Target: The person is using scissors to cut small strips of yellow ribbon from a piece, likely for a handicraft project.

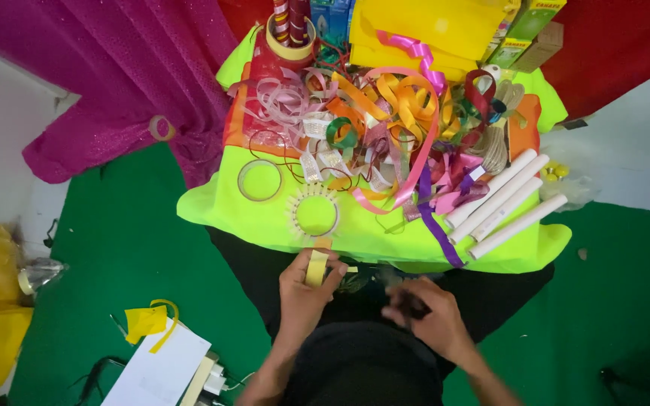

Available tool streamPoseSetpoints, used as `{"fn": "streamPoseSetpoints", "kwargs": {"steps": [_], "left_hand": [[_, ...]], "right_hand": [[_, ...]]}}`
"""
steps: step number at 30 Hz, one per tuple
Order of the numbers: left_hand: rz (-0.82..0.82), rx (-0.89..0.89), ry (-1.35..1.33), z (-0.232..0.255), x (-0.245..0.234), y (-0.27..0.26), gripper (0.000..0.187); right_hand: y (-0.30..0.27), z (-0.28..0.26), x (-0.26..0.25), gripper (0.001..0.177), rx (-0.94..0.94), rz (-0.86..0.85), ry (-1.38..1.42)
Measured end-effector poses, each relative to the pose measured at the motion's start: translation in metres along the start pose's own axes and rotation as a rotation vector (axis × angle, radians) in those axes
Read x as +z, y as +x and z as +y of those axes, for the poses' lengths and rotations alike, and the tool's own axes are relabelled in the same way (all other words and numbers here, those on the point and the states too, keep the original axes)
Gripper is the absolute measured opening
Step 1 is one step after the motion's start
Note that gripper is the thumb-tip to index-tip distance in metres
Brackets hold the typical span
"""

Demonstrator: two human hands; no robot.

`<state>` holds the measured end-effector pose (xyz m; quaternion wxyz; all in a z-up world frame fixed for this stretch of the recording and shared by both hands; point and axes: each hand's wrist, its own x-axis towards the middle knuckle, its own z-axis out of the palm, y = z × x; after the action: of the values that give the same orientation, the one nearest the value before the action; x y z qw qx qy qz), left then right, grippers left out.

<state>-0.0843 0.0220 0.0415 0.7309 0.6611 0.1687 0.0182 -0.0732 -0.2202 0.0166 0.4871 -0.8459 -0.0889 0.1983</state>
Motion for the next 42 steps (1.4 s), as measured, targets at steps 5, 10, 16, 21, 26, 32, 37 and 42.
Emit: {"fn": "streamPoseSetpoints", "kwargs": {"steps": [5,10,16,21,26,32,37,42], "left_hand": [[0.021,0.002,-0.135,-0.014,0.014,-0.012,0.023],[0.056,0.005,-0.213,-0.019,0.016,-0.015,0.024],[0.05,0.053,-0.18,-0.028,0.013,-0.018,0.022],[0.107,0.025,-0.23,-0.03,0.009,-0.02,0.02],[0.171,0.046,-0.26,-0.033,0.003,-0.02,0.019],[0.177,0.05,-0.293,-0.034,0.002,-0.022,0.019],[0.183,0.054,-0.267,-0.03,-0.001,-0.024,0.018],[0.196,0.068,-0.168,-0.024,-0.03,-0.024,0.018]], "right_hand": [[0.006,-0.035,0.032,0.042,-0.004,0.288,0.642],[0.018,-0.051,0.04,0.043,-0.101,0.286,0.78],[0.028,-0.05,0.041,0.041,-0.13,0.311,0.642],[0.039,-0.053,0.038,0.034,-0.083,0.22,0.654],[0.04,-0.056,0.042,0.039,-0.088,0.2,0.704],[0.036,-0.055,0.056,0.041,-0.048,0.201,0.727],[0.044,-0.056,0.054,0.035,-0.056,0.191,0.775],[0.08,-0.072,0.025,0.037,-0.17,-0.027,0.316]]}}
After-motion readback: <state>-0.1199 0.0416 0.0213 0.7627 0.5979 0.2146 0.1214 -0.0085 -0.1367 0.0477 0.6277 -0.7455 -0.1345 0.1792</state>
